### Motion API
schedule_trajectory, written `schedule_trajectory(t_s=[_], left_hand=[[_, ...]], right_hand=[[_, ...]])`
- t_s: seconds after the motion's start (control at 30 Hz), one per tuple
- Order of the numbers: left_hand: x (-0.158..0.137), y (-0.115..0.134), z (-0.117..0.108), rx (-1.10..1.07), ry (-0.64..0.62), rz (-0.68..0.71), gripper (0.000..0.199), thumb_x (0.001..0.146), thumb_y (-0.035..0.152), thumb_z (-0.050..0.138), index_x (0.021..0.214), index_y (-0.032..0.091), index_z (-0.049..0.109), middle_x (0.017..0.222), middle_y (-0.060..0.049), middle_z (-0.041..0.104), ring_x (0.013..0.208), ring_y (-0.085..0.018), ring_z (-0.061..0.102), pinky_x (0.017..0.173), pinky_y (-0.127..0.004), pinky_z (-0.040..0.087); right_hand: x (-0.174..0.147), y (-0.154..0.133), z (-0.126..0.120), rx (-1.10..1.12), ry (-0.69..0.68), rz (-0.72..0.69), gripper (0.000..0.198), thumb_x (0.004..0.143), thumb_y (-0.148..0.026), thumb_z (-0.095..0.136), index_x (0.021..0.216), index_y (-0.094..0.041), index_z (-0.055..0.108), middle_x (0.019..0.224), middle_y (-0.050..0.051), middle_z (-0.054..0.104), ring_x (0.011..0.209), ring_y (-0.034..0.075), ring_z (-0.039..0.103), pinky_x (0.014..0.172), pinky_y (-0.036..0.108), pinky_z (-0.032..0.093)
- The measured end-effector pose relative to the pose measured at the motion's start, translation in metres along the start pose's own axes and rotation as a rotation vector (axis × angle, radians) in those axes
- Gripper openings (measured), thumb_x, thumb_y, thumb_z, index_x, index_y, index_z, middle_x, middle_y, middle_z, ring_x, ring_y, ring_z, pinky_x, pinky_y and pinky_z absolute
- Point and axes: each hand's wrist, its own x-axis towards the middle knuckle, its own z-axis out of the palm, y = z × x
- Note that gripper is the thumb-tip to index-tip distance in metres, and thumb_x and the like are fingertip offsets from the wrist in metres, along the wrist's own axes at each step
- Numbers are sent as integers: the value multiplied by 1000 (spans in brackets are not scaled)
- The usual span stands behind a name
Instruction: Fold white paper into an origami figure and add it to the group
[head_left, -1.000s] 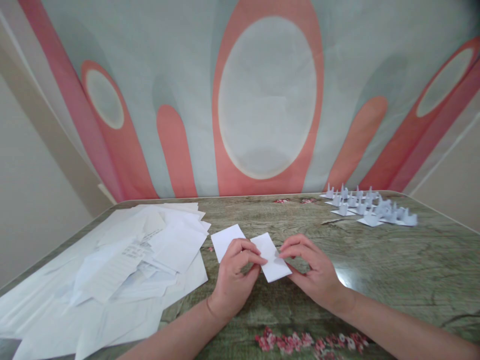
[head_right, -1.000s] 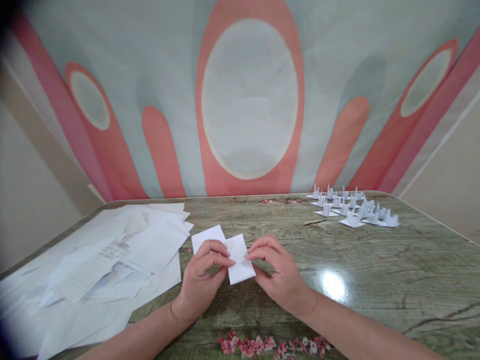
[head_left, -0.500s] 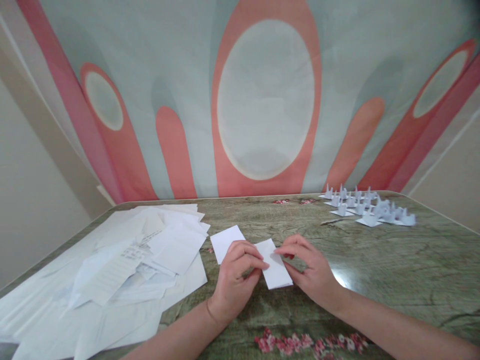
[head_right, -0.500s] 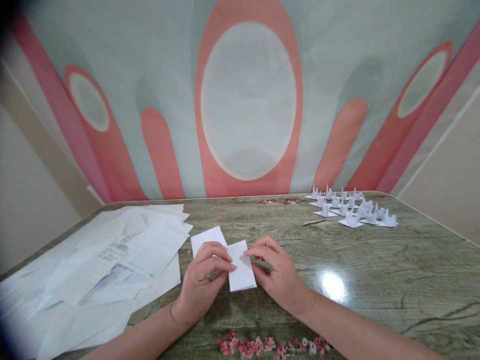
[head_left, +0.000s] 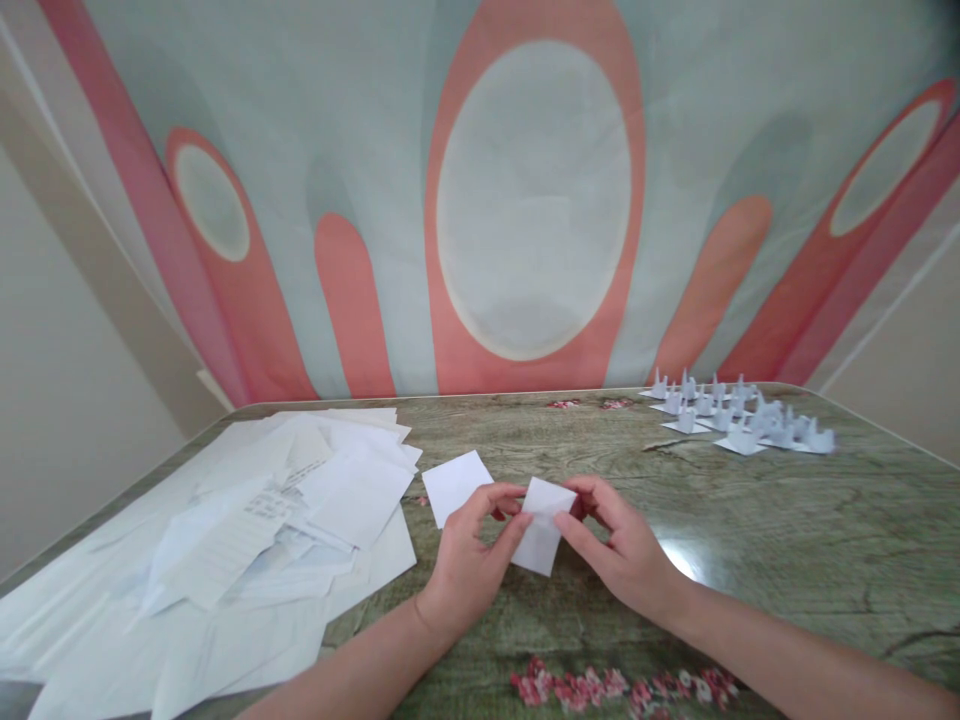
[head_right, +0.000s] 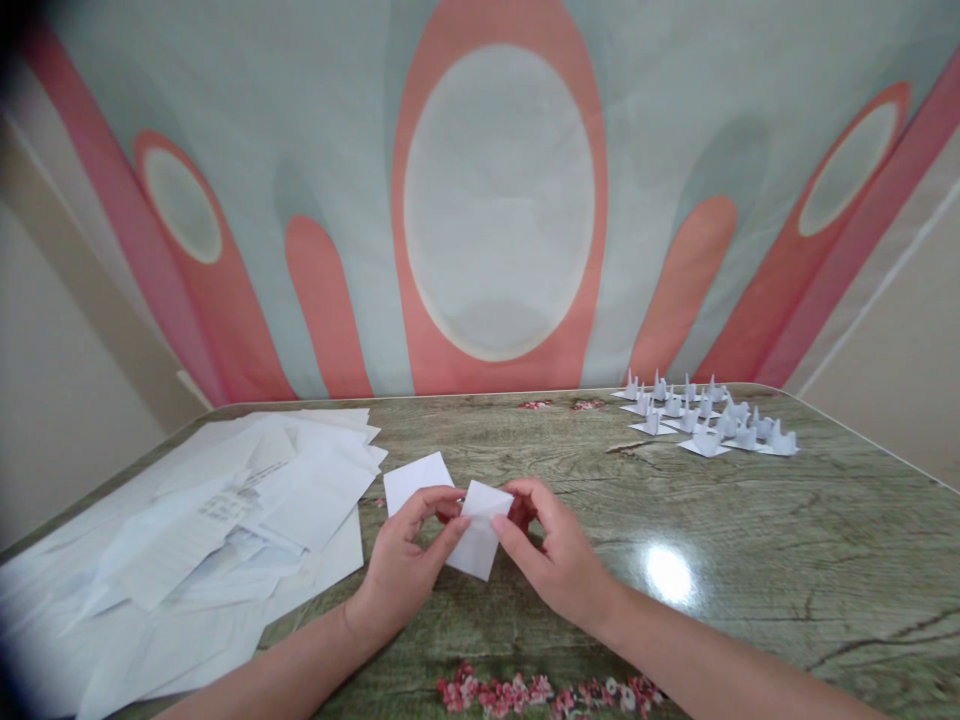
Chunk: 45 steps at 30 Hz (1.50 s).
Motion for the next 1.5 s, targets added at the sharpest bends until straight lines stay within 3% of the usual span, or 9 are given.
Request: schedule_trajectory(t_s=[0.17,0.47,0.7,0.93,1.5], left_hand=[[1,-3,1,-25,-63,-34,19,82,19,54,100,20,58,82,-1,63,76,-14,59,73,-26,46],[2,0,0,-104,-182,-20,24,81,19,56,105,19,57,97,-5,61,83,-15,57,77,-28,46],[3,-6,3,-166,-185,-114,29,76,15,60,105,19,56,97,-5,59,84,-16,56,76,-28,46],[6,-11,2,-235,-171,-209,24,80,23,58,104,18,59,99,-6,59,83,-16,56,71,-27,46],[6,-13,3,-344,-180,-250,23,79,27,60,100,17,62,94,-6,59,72,-13,55,63,-23,46]], right_hand=[[1,5,2,113,75,42,21,86,-28,49,104,-22,40,73,-2,50,68,13,51,63,25,44],[1,7,2,88,103,70,11,86,-31,49,91,-21,47,78,0,54,71,14,53,65,26,44],[4,11,3,193,97,128,19,85,-36,50,96,-20,47,76,0,58,69,15,57,65,28,47],[4,6,3,287,53,161,24,87,-38,46,103,-20,47,78,2,58,70,15,57,63,27,48],[3,11,2,229,58,131,18,84,-33,50,98,-21,52,80,1,59,71,15,58,64,27,49]])
